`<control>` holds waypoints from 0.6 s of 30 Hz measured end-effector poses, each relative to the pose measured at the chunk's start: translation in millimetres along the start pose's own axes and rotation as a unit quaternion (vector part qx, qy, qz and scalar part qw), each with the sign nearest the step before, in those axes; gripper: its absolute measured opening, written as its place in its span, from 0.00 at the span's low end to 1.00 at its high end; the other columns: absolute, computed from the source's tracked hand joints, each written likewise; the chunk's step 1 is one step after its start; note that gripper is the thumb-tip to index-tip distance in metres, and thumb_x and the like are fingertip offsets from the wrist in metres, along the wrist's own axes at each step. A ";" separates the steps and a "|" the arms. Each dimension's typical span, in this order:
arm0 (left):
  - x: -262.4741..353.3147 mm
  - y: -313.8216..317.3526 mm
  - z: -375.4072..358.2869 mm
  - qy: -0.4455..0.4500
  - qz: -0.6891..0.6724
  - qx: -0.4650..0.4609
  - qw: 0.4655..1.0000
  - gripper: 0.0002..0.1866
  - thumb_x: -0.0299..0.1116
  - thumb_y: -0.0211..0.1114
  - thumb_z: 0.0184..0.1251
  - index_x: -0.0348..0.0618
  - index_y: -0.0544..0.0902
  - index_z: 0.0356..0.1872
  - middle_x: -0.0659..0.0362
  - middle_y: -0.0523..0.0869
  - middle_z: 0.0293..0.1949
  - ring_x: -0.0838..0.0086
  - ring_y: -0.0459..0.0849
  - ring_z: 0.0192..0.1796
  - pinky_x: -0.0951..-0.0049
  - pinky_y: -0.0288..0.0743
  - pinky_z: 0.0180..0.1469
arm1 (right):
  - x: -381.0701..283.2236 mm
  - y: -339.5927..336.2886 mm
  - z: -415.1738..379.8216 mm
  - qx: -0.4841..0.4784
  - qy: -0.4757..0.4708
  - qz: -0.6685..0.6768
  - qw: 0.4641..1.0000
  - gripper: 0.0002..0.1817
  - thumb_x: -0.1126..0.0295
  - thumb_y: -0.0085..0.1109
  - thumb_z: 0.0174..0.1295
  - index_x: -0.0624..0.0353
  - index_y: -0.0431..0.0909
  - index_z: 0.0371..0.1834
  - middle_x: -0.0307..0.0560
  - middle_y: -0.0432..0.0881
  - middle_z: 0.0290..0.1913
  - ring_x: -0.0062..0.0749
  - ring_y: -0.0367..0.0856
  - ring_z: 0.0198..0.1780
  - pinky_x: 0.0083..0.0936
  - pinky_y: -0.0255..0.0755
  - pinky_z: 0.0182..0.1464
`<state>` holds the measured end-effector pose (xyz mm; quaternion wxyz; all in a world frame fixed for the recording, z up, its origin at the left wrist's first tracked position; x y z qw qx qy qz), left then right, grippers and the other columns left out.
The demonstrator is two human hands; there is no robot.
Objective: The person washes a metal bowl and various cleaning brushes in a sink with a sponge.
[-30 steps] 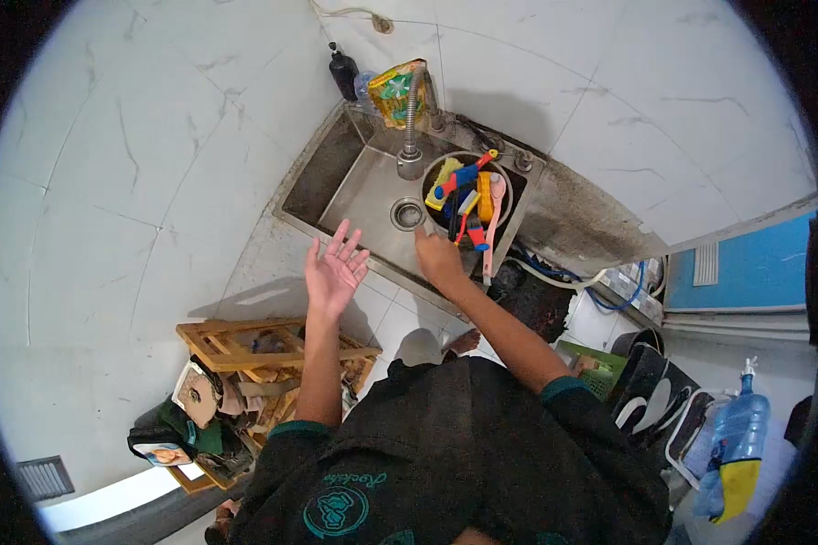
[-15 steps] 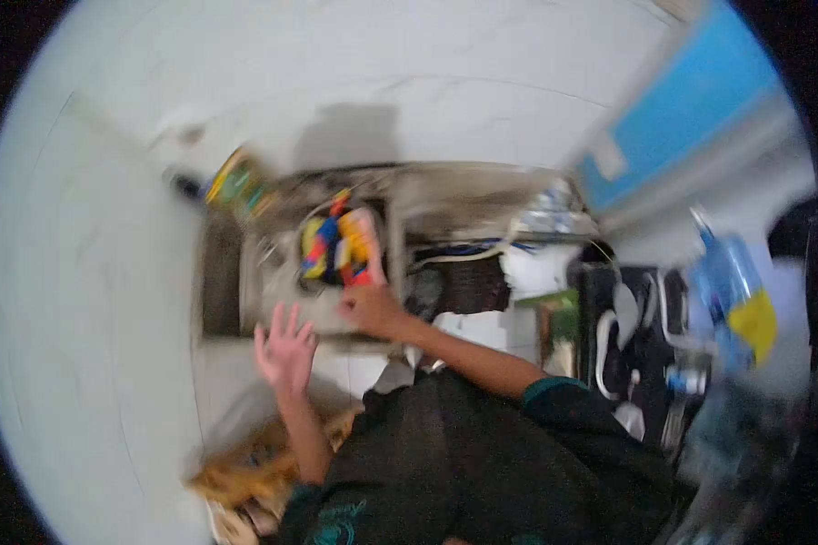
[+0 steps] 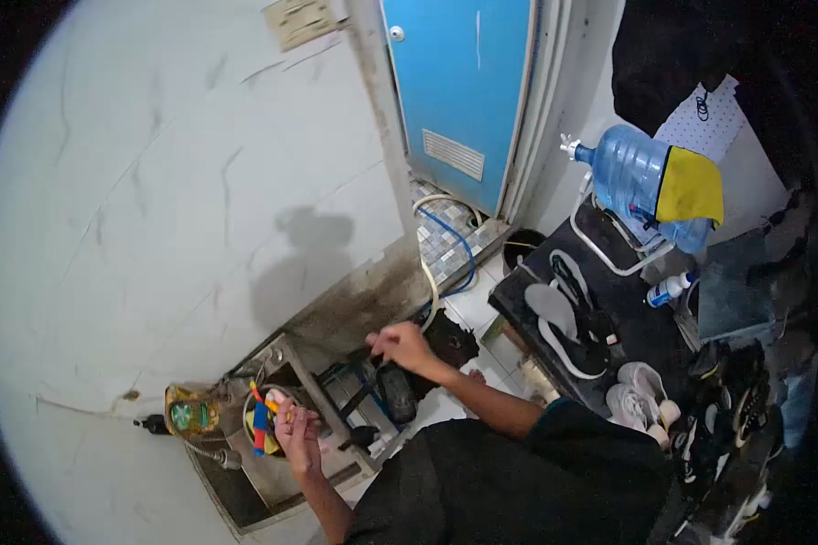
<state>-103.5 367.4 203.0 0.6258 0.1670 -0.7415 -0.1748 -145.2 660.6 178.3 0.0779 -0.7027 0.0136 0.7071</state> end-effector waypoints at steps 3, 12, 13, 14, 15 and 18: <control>-30.2 25.5 30.4 -0.004 -0.034 -0.005 0.999 0.20 0.24 0.63 0.66 0.39 0.71 0.58 0.62 0.80 0.34 0.75 0.83 0.36 0.75 0.77 0.35 | 21.5 -74.0 28.2 0.070 0.019 0.073 0.995 0.20 0.59 0.58 0.66 0.65 0.82 0.22 0.42 0.83 0.21 0.22 0.77 0.19 0.24 0.70 0.25; -94.2 139.4 80.2 -0.133 0.137 -0.034 0.981 0.21 0.30 0.64 0.67 0.42 0.72 0.59 0.63 0.82 0.35 0.77 0.84 0.35 0.78 0.78 0.35 | 111.5 -214.5 73.7 0.161 0.113 0.144 0.970 0.11 0.70 0.60 0.63 0.65 0.77 0.44 0.45 0.85 0.29 0.23 0.82 0.27 0.18 0.74 0.25; -99.9 152.4 87.0 -0.136 0.150 -0.034 0.979 0.21 0.30 0.65 0.66 0.42 0.73 0.58 0.62 0.82 0.34 0.77 0.83 0.34 0.78 0.78 0.35 | 129.0 -222.2 78.5 0.174 0.131 0.158 0.963 0.11 0.69 0.60 0.63 0.65 0.77 0.43 0.45 0.84 0.29 0.22 0.82 0.25 0.18 0.74 0.24; -106.6 168.0 93.5 -0.141 0.161 -0.036 0.976 0.20 0.30 0.66 0.65 0.41 0.74 0.57 0.62 0.82 0.34 0.78 0.83 0.34 0.79 0.78 0.35 | 135.1 -230.5 79.2 0.184 0.144 0.152 0.960 0.11 0.68 0.59 0.64 0.64 0.77 0.43 0.44 0.85 0.29 0.20 0.80 0.23 0.18 0.73 0.23; -112.6 185.0 101.2 -0.148 0.171 -0.039 0.973 0.20 0.30 0.67 0.64 0.40 0.75 0.56 0.61 0.82 0.33 0.78 0.82 0.34 0.79 0.78 0.35 | 138.2 -234.5 80.6 0.194 0.166 0.168 0.952 0.11 0.67 0.59 0.64 0.63 0.78 0.43 0.44 0.85 0.29 0.19 0.79 0.22 0.18 0.72 0.23; -135.4 228.1 133.2 -0.172 0.239 -0.136 0.946 0.21 0.29 0.65 0.65 0.41 0.73 0.59 0.59 0.84 0.38 0.75 0.84 0.36 0.76 0.79 0.38 | 157.4 -244.4 84.5 0.216 0.242 0.176 0.930 0.12 0.65 0.59 0.64 0.62 0.78 0.45 0.44 0.86 0.30 0.20 0.79 0.21 0.17 0.72 0.23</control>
Point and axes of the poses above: each hand's wrist, its own z-axis towards the middle knuckle, its own y-axis out of the palm, x = y × z, the point moved 4 cm from there along z, towards the middle knuckle
